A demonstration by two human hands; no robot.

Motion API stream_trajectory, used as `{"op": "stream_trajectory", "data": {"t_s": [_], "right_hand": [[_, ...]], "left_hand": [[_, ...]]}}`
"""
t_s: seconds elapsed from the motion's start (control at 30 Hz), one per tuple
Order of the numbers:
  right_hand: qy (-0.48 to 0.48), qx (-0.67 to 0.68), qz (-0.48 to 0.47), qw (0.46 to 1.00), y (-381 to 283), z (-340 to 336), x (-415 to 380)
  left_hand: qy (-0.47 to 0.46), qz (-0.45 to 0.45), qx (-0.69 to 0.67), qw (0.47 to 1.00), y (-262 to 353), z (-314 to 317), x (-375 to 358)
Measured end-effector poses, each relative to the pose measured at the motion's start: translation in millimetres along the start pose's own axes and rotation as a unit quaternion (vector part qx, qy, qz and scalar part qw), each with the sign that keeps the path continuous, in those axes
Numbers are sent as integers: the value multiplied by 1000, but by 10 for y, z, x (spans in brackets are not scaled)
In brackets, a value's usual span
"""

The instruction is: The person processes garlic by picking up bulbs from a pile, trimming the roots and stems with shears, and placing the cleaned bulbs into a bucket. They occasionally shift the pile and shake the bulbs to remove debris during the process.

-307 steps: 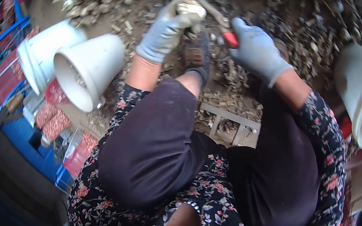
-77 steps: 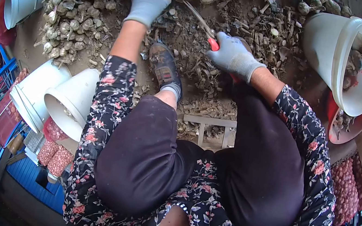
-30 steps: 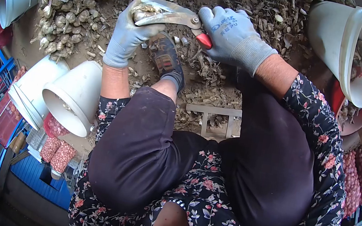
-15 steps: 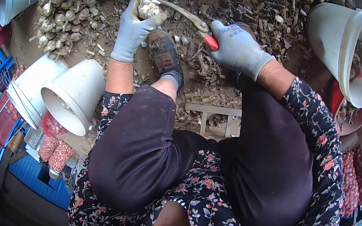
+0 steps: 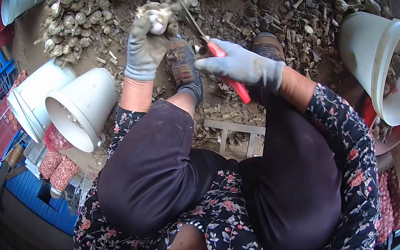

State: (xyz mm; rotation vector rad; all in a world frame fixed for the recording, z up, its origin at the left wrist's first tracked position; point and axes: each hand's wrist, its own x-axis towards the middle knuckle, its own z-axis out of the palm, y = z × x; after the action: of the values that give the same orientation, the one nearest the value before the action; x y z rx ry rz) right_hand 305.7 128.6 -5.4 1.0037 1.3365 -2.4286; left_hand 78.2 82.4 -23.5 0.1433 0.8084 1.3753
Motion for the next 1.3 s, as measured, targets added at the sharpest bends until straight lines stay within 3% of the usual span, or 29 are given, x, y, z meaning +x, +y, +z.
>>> {"op": "stream_trajectory", "data": {"t_s": [0.03, 0.1, 0.13, 0.17, 0.23, 0.27, 0.3, 0.33, 0.37, 0.4, 0.43, 0.47, 0.5, 0.57, 0.63, 0.7, 0.77, 0.9, 0.97, 1.1, 1.2, 1.23, 1.3], "right_hand": [[27, -36, -25, 999, -24, 15, 30], [14, -41, 4, 999, -88, 1, 6], [24, -47, 23, 998, -76, 6, 0], [33, -52, 44, 997, -48, 16, 0], [57, -86, 10, 995, 124, -24, -27], [51, -49, 58, 996, 121, -55, -88], [46, -11, 107, 993, 139, -92, -151], [78, -51, 97, 991, 249, -149, -166], [78, -53, 96, 991, 243, -187, -194], [120, -133, 116, 977, 227, -216, -229], [161, -210, 137, 955, 229, -244, -257], [177, -312, 91, 929, 288, -269, -244], [174, -310, 92, 930, 249, -265, -237], [244, -407, 64, 878, 49, -247, -179], [273, -501, 90, 816, -210, -248, -24], [321, -556, 73, 763, -316, -282, 159], [333, -597, 64, 727, -375, -338, 288], [352, -641, 24, 682, -363, -432, 522], [347, -643, 10, 683, -331, -493, 632], [349, -614, -25, 707, -316, -525, 647], [237, -454, -71, 856, -345, -529, 435], [199, -318, -46, 926, -408, -452, 300], [63, -86, 20, 994, -601, -337, 29]], "left_hand": [[-2, 0, -1, 1000, -5, 32, -9], [93, -45, 104, 989, -31, 101, -48], [111, -24, 158, 981, -80, 134, -35], [110, -25, 157, 981, -115, 121, -26], [77, -50, 307, 947, -178, 83, -1], [75, -54, 395, 914, -204, 78, 21], [75, -54, 395, 914, -263, -66, 70], [90, 19, 685, 723, -325, -269, 138], [95, 91, 888, 440, -275, -244, 199], [121, 10, 890, 439, -202, -229, 258], [183, -61, 837, 512, -161, -206, 318], [208, -9, 766, 608, -183, -266, 406], [231, 40, 683, 692, -181, -272, 487], [230, 68, 695, 678, -177, -336, 623], [244, 34, 645, 724, -198, -548, 681], [234, 47, 645, 726, -201, -473, 517], [216, -42, 478, 850, -226, -351, 309], [200, -198, 367, 887, -224, -263, 186], [198, -214, 365, 884, -250, -367, 186], [177, -179, 381, 890, -226, -481, 202], [122, -89, 281, 948, -184, -549, 220], [125, -87, 276, 949, -178, -544, 237], [15, -80, 96, 992, -142, -483, 277]]}}
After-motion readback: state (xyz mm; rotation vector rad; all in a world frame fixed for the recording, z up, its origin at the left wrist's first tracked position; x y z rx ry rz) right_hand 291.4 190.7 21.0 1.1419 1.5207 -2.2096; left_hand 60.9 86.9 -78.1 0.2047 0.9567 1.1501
